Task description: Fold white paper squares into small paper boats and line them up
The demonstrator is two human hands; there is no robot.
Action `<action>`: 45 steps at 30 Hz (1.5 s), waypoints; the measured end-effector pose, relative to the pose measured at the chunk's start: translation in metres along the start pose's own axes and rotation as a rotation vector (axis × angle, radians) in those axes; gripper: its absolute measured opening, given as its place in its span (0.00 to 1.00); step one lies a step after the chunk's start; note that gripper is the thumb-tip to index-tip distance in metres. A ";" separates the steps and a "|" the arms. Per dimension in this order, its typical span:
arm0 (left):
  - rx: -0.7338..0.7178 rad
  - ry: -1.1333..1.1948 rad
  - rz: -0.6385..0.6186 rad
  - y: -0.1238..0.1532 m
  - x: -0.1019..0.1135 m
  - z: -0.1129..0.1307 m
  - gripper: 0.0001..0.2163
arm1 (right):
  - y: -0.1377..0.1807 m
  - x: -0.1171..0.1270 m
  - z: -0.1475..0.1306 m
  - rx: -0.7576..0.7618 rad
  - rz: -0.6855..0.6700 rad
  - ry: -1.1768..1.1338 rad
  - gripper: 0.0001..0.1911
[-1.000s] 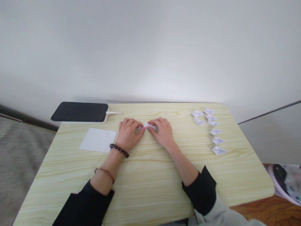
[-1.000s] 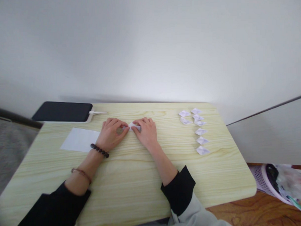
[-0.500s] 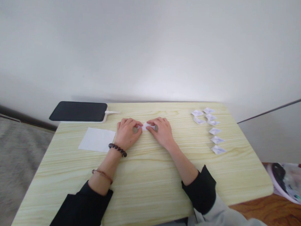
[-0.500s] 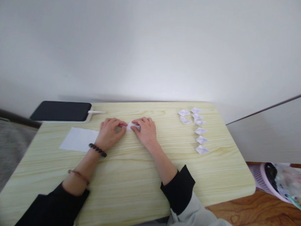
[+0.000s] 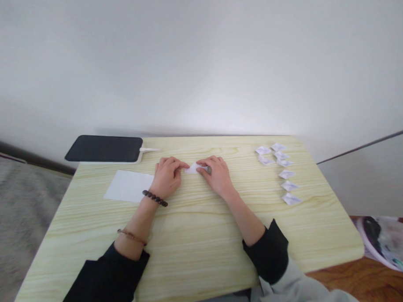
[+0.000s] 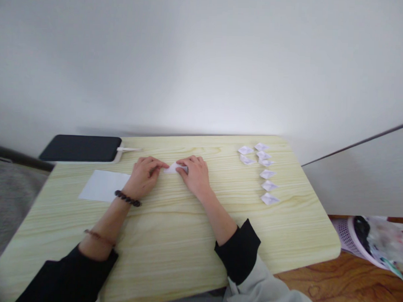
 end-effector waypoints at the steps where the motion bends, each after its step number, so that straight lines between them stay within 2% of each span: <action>1: -0.008 0.002 0.005 0.000 0.000 0.000 0.15 | 0.000 0.000 0.000 -0.002 0.002 0.001 0.09; 8: 0.017 -0.059 0.044 0.000 0.001 0.005 0.08 | 0.001 0.001 -0.002 0.008 0.019 0.009 0.10; 16: 0.033 -0.090 0.045 0.000 0.002 0.008 0.07 | 0.001 0.001 -0.002 0.035 -0.016 -0.014 0.12; 23: 0.038 -0.087 0.041 0.001 0.001 0.005 0.07 | -0.002 0.003 0.003 0.112 -0.127 -0.164 0.22; 27: 0.036 -0.089 0.044 0.002 0.000 0.002 0.10 | -0.002 0.007 0.008 0.114 -0.131 -0.233 0.25; 33: -0.011 -0.138 0.049 0.003 -0.001 0.004 0.13 | 0.000 0.008 0.005 0.135 -0.060 -0.187 0.15; 37: -0.019 -0.121 0.049 0.003 0.000 0.007 0.11 | 0.003 0.004 0.001 0.145 -0.027 -0.060 0.14; 41: -0.019 -0.125 0.039 0.002 0.000 0.009 0.14 | 0.004 0.001 0.000 0.140 -0.037 -0.019 0.11; 45: -0.029 -0.112 0.034 0.002 0.000 0.010 0.12 | 0.005 0.003 0.001 0.136 -0.004 -0.027 0.14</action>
Point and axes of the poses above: each hand's wrist, its own y-axis away from the middle knuckle, its own x-axis out of the back of the hand, z = x × y, the point moved 7 cm from there along -y, towards the middle knuckle, and after that the axes turned 8 degrees about -x, right-handed, at the moved point
